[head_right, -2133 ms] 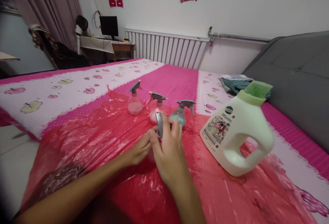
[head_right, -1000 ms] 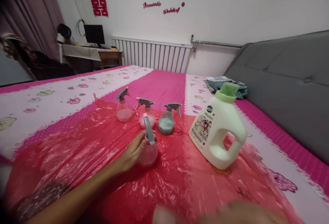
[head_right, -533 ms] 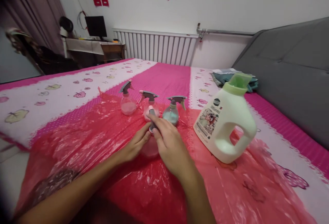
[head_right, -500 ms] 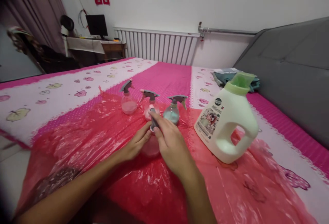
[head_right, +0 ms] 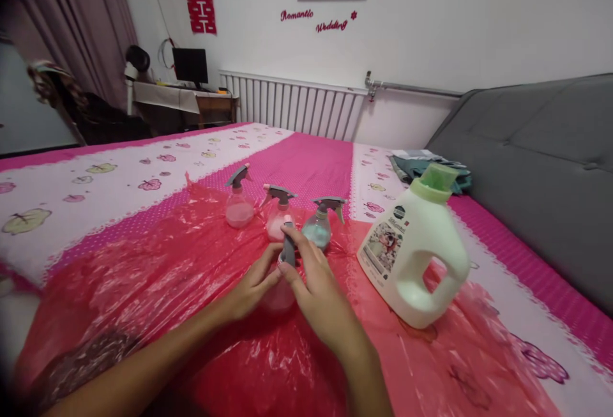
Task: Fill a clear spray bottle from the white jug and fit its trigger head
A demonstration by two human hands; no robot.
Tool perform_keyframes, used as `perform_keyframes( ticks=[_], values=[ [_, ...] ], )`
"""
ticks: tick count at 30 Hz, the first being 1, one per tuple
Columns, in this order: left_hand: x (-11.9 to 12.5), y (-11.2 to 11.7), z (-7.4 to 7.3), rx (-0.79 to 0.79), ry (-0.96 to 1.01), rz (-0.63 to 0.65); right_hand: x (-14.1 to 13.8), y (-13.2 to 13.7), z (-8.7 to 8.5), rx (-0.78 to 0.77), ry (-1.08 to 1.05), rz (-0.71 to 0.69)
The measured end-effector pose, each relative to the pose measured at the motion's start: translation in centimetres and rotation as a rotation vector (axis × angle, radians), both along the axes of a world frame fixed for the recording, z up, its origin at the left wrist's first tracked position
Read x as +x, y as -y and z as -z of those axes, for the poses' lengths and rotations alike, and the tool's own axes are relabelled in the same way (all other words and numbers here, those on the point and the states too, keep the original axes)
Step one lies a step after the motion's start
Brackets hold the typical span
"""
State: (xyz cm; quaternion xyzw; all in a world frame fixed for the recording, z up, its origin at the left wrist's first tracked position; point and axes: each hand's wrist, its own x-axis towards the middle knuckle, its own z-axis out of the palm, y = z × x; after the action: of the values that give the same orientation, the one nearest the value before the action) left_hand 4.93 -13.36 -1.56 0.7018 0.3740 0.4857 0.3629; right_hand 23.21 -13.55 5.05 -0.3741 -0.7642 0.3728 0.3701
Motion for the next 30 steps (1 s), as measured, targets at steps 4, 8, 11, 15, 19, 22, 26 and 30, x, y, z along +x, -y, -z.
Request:
perform_keyframes(
  ticks=[4,8,11,15,19,22,26,30],
  values=[
    [-0.2,-0.1,0.1,-0.016,0.007,-0.016,-0.3,0.1,-0.1,0.023,0.031,0.044],
    [-0.1,-0.2,-0.2,-0.029,0.047,-0.018,-0.3,0.2,-0.5,0.069,0.069,0.090],
    [-0.1,-0.1,-0.5,-0.036,0.071,-0.016,-0.1,0.0,-0.6,0.097,0.070,0.132],
    [-0.1,-0.2,-0.6,-0.059,0.085,0.001,-0.1,-0.6,-0.1,0.146,0.041,0.276],
    [-0.2,-0.3,-0.3,-0.080,0.076,-0.002,0.0,-1.2,0.7,0.183,0.066,0.254],
    [-0.4,-0.5,0.1,-0.113,0.081,-0.001,-0.1,-1.4,1.1,0.184,0.014,0.246],
    [-0.6,-0.9,0.7,-0.161,0.110,-0.047,-0.3,-1.5,1.2,0.079,-0.068,0.215],
    [-0.9,-1.2,1.9,-0.161,0.125,-0.098,-0.3,-1.8,1.1,0.008,-0.036,0.199]
  ],
)
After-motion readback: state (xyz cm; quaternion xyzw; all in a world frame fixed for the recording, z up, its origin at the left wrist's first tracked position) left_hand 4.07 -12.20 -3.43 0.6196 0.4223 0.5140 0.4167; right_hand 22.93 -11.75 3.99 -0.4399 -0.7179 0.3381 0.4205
